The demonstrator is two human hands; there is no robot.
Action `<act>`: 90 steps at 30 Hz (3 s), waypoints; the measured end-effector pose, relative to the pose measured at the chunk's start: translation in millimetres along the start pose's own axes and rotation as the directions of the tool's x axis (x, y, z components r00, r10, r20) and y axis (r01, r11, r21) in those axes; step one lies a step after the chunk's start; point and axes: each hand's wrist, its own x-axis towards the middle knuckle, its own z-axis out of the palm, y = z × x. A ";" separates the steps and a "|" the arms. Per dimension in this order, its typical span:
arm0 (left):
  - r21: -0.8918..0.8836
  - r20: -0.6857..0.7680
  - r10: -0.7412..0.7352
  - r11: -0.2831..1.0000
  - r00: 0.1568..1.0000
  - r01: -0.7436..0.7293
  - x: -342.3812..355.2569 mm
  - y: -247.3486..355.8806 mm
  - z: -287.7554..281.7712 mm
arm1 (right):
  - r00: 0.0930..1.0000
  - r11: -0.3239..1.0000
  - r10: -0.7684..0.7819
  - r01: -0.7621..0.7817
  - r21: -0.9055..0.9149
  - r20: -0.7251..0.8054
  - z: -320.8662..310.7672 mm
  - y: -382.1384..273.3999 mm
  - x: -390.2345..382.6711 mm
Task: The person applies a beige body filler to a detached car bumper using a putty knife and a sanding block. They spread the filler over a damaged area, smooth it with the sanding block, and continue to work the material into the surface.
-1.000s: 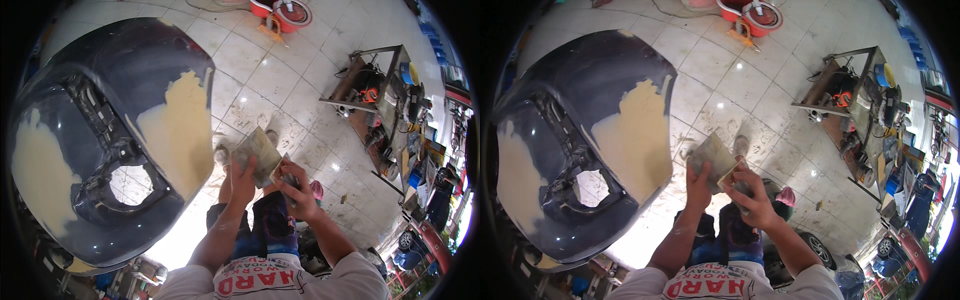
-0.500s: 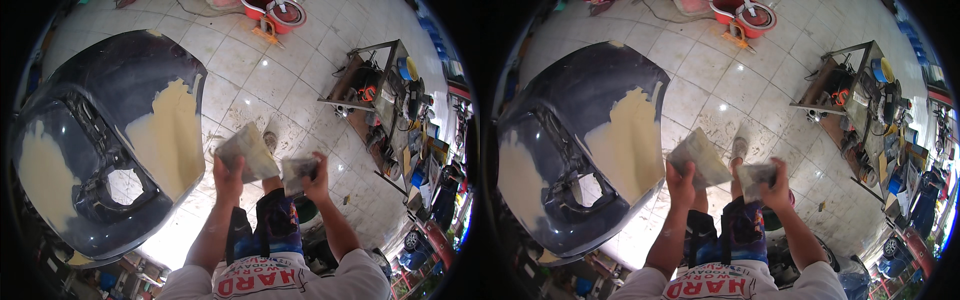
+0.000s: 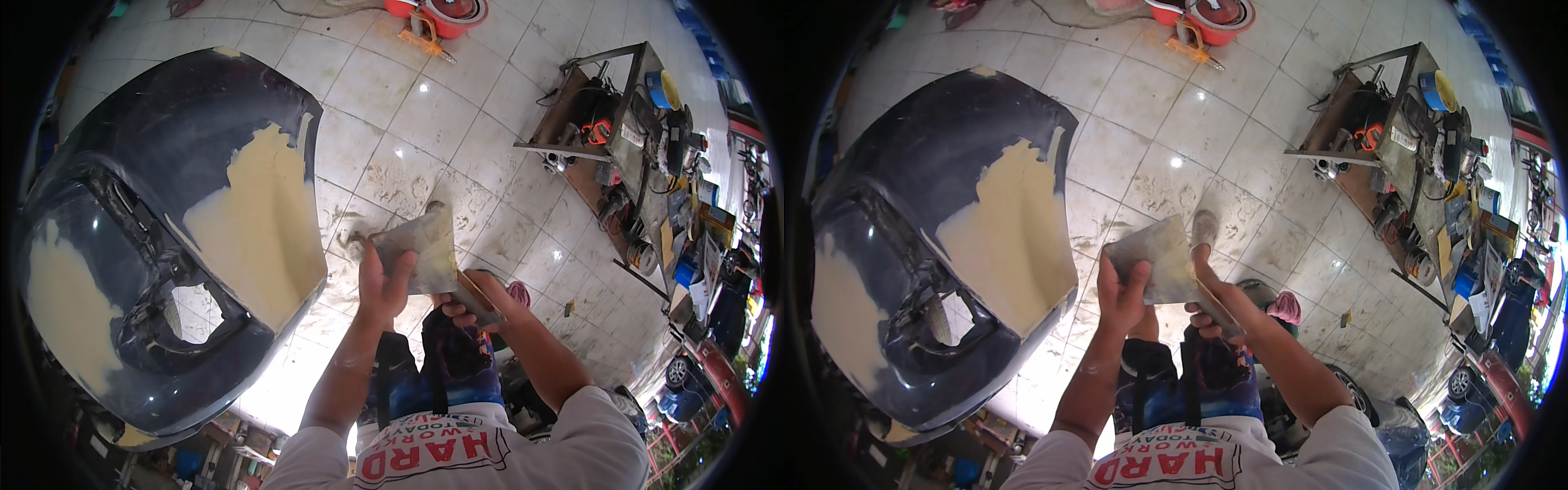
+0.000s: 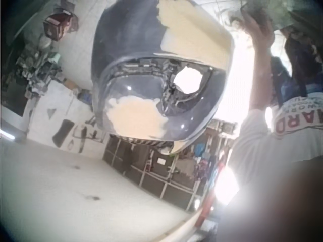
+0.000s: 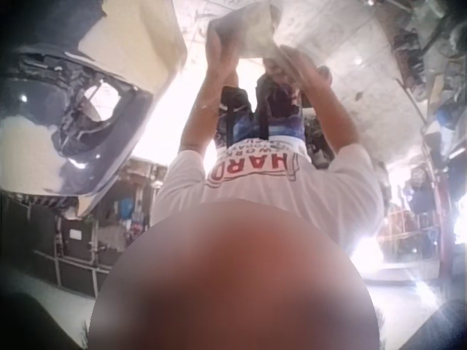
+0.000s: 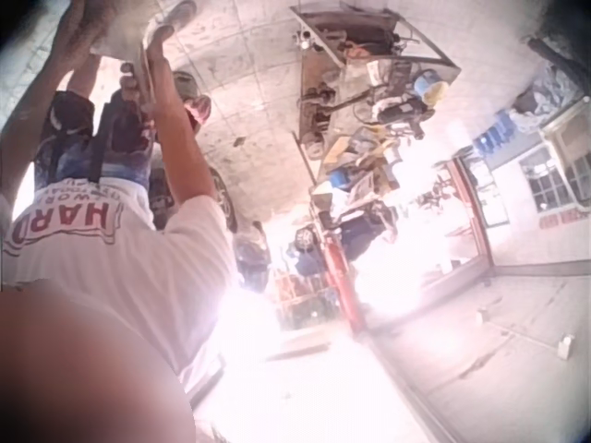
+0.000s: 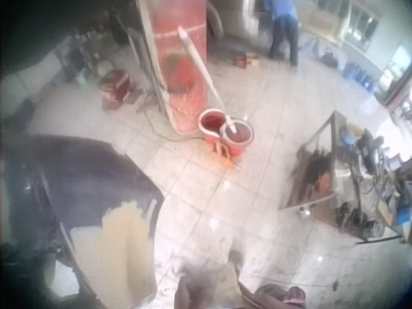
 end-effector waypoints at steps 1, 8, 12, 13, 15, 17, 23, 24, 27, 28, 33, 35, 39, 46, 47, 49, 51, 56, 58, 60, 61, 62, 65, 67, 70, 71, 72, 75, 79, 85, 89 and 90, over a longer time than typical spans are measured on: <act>0.038 0.015 -0.016 0.999 1.000 0.016 -4.4 -2.2 1.7 | 0.996 1.000 -0.025 0.024 0.011 0.081 -2.9 -0.9 7.5; 0.087 -0.033 0.022 0.996 0.999 -0.019 -17.7 2.1 1.3 | 0.852 0.937 -0.263 0.338 0.092 -0.454 -57.1 -10.4 102.1; 0.309 -0.028 0.085 0.948 0.996 -0.072 -1.4 18.9 -27.1 | 0.531 0.724 -0.682 0.591 -0.357 -0.503 -75.1 -26.6 83.3; 0.428 -0.010 0.049 0.903 0.999 -0.040 1.6 23.6 -36.3 | 0.467 0.522 -0.846 0.633 -0.571 -0.256 -67.0 -26.0 71.0; 0.551 0.059 0.092 0.827 0.994 -0.110 3.9 31.3 -41.2 | 0.379 -0.091 -0.871 0.502 -0.860 0.313 -39.2 -25.8 30.4; 0.587 0.154 0.061 0.797 0.986 -0.141 1.9 42.0 -43.2 | 0.394 -0.519 -0.676 0.346 -0.782 0.623 2.4 -19.6 17.9; 0.539 0.175 0.241 0.788 0.955 -0.298 -10.3 74.5 -51.4 | 0.524 -0.683 -0.460 0.307 -0.663 0.717 48.1 5.0 27.0; 0.506 0.213 0.232 0.805 0.949 -0.310 -15.6 73.0 -54.9 | 0.563 -0.621 -0.461 0.348 -0.702 0.686 43.6 1.6 33.5; 0.399 0.162 0.282 0.858 0.946 -0.324 -33.5 34.5 -61.6 | 0.646 -0.172 -0.659 0.370 -0.913 0.386 37.8 -25.6 62.3; 0.421 0.127 0.214 0.873 0.969 -0.248 -41.2 12.3 -65.7 | 0.737 0.072 -0.667 0.206 -0.976 0.106 42.2 -44.0 72.2; 0.412 -0.016 -0.326 0.859 0.945 0.303 -56.9 -111.6 -101.7 | 0.645 -0.035 -0.603 0.567 -0.823 0.470 128.6 -100.3 138.3; 0.381 -0.040 -0.321 0.870 0.946 0.312 -43.8 -139.3 -114.5 | 0.585 -0.123 -0.601 0.605 -0.787 0.544 168.0 -108.3 159.4; 0.710 -0.123 0.055 0.702 0.991 0.049 -11.5 -127.6 -137.6 | 0.530 -0.203 -0.669 0.545 -0.813 0.522 212.2 -116.7 186.3; 0.685 0.053 0.422 0.644 0.905 -0.341 17.4 -111.0 -101.3 | 0.348 -0.273 -0.785 0.548 -0.791 0.513 205.1 -12.1 186.7; 0.641 0.031 0.415 0.690 0.909 -0.337 16.4 -119.3 -95.3 | 0.326 -0.270 -0.786 0.584 -0.766 0.526 199.9 -5.3 179.0; 0.570 -0.011 0.245 0.798 0.970 -0.195 10.9 -135.5 -97.8 | 0.348 -0.173 -0.811 0.625 -0.761 0.470 192.9 -13.4 167.0; 0.571 -0.065 -0.092 0.813 0.994 0.112 5.5 -143.7 -121.2 | 0.448 -0.087 -0.796 0.582 -0.809 0.407 187.1 -34.3 148.2; 0.603 -0.123 -0.005 0.794 0.992 0.078 5.9 -130.1 -170.0 | 0.628 -0.021 -0.668 0.520 -0.854 0.399 212.6 -97.8 155.7; 0.612 -0.112 0.027 0.789 0.993 0.048 9.1 -118.1 -175.5 | 0.630 -0.055 -0.661 0.501 -0.863 0.408 224.9 -113.4 166.1; 0.614 -0.100 0.043 0.789 0.994 0.027 11.1 -107.5 -177.9 | 0.691 -0.043 -0.645 0.393 -0.918 0.326 232.4 -121.2 174.9; 0.614 -0.092 0.050 0.789 0.995 0.017 11.9 -103.4 -178.6 | 0.697 -0.024 -0.640 0.402 -0.915 0.323 235.0 -122.5 179.4; 0.614 -0.085 0.052 0.789 0.995 0.011 11.9 -100.2 -179.6 | 0.703 -0.004 -0.634 0.412 -0.911 0.321 237.3 -124.0 183.2; 0.611 -0.065 0.061 0.791 0.996 -0.009 11.0 -95.4 -184.9 | 0.652 -0.012 -0.643 0.515 -0.857 0.401 241.6 -126.0 191.2; 0.608 -0.050 0.062 0.794 0.997 -0.019 9.5 -95.2 -188.0 | 0.628 -0.008 -0.663 0.539 -0.842 0.407 244.3 -125.8 194.9; 0.605 -0.033 0.058 0.796 0.998 -0.026 7.1 -95.1 -191.1 | 0.623 0.008 -0.688 0.518 -0.855 0.372 250.0 -122.8 197.9; 0.605 -0.023 0.052 0.796 0.998 -0.027 6.2 -94.7 -191.5 | 0.606 -0.017 -0.691 0.532 -0.847 0.394 251.7 -120.3 198.2; 0.604 -0.020 0.048 0.797 0.999 -0.026 5.7 -94.3 -192.4 | 0.581 -0.047 -0.693 0.553 -0.832 0.426 253.4 -116.5 198.8; 0.601 -0.010 0.042 0.799 0.999 -0.028 4.8 -93.2 -193.9 | 0.527 -0.125 -0.742 0.498 -0.858 0.414 255.0 -101.8 200.0; 0.596 -0.005 0.040 0.803 0.999 -0.029 3.5 -92.4 -196.6 | 0.463 -0.141 -0.768 0.551 -0.822 0.443 253.4 -81.5 202.3; 0.596 0.007 0.034 0.802 0.999 -0.031 -3.1 -90.3 -198.8 | 0.408 -0.239 -0.737 0.587 -0.773 0.538 251.5 -60.7 193.3; 0.602 0.005 0.025 0.798 1.000 -0.023 -9.4 -90.6 -199.2 | 0.334 -0.359 -0.720 0.571 -0.738 0.609 249.8 -39.3 179.5; 0.602 0.006 0.022 0.798 1.000 -0.021 -10.4 -90.9 -199.5 | 0.326 -0.361 -0.721 0.576 -0.733 0.611 249.2 -33.0 176.1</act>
